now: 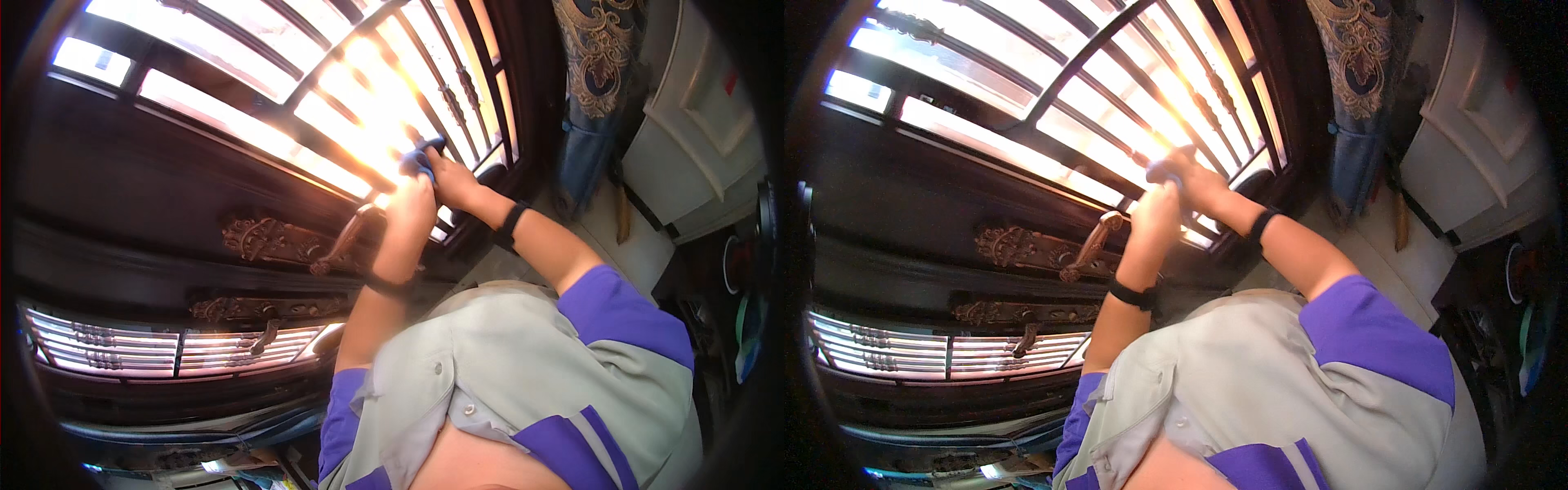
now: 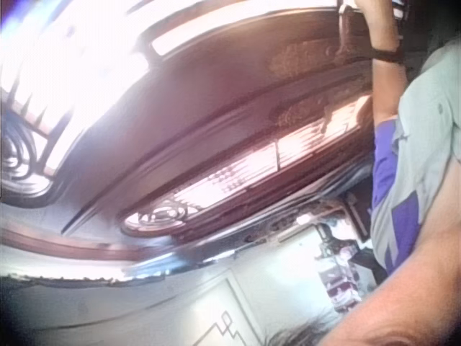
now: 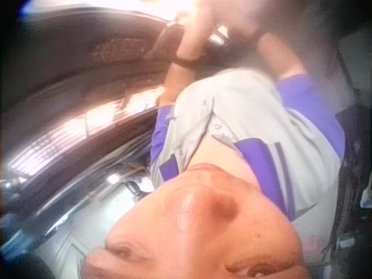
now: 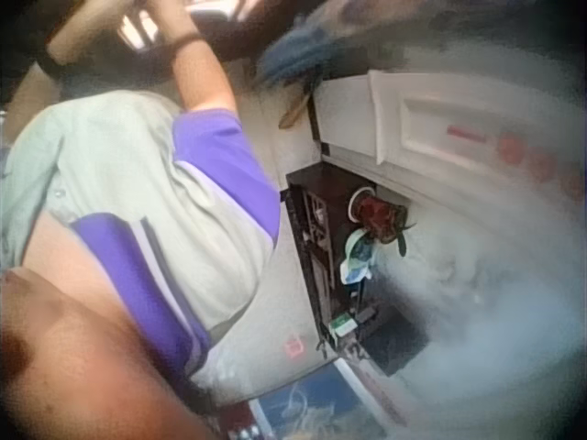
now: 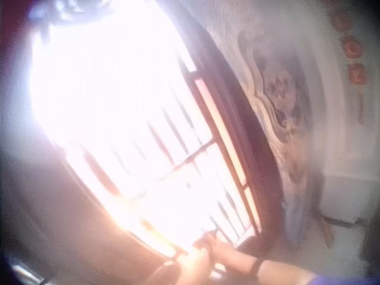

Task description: The person wipes a white pillar, a door frame, and the surface of a dark wooden door with a cloth, including cleaning around the handle and decorative metal elements.

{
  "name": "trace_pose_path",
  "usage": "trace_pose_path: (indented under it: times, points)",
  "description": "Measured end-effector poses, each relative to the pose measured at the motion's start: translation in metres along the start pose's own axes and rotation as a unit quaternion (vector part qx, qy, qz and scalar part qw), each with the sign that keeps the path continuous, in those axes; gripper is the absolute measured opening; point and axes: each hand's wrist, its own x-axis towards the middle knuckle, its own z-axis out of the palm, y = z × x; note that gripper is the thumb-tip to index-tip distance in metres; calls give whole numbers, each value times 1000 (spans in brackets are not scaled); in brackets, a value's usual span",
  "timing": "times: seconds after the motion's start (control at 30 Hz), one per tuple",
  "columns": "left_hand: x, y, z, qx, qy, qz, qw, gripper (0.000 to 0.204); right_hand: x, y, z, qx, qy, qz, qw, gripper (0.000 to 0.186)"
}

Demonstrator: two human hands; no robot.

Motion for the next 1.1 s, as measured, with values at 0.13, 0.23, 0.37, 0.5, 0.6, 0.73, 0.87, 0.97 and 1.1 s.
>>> trace_pose_path:
  times: [0.13, 0.23, 0.37, 0.5, 0.6, 0.73, 0.87, 0.97, 1.1]
  points:
    - [-3, 14, 11, -66, 69, 27, 995, 37, -5, 38, -8, 159, 23, 114, 980, 40]
    - [11, 18, -10, 7, 315, 52, 948, 60, 19, -24, -42, 126, 183, -19, 975, 36]
    - [32, 42, -64, -3, 371, 20, 928, 59, 61, -58, -74, -86, 334, -221, 912, 25]
    - [67, 54, -53, -388, 301, -95, 866, 55, 88, -15, -64, -132, 335, -196, 912, 20]
    - [86, 84, -42, -646, 225, -109, 721, 57, 74, 3, -74, -61, 243, -85, 964, 17]
    - [86, 83, 36, -285, 185, -14, 940, 47, 42, 27, -103, -119, 297, -253, 913, 11]
    - [84, 68, 101, 106, 111, 32, 988, 50, 26, 87, -71, -86, 179, 146, 969, 41]
    - [74, 63, 96, -97, 84, -16, 992, 63, 22, 65, -89, 69, -15, 299, 952, 71]
    - [78, 71, 50, -121, 118, -34, 985, 68, 31, 61, -80, 13, 133, 117, 984, 43]
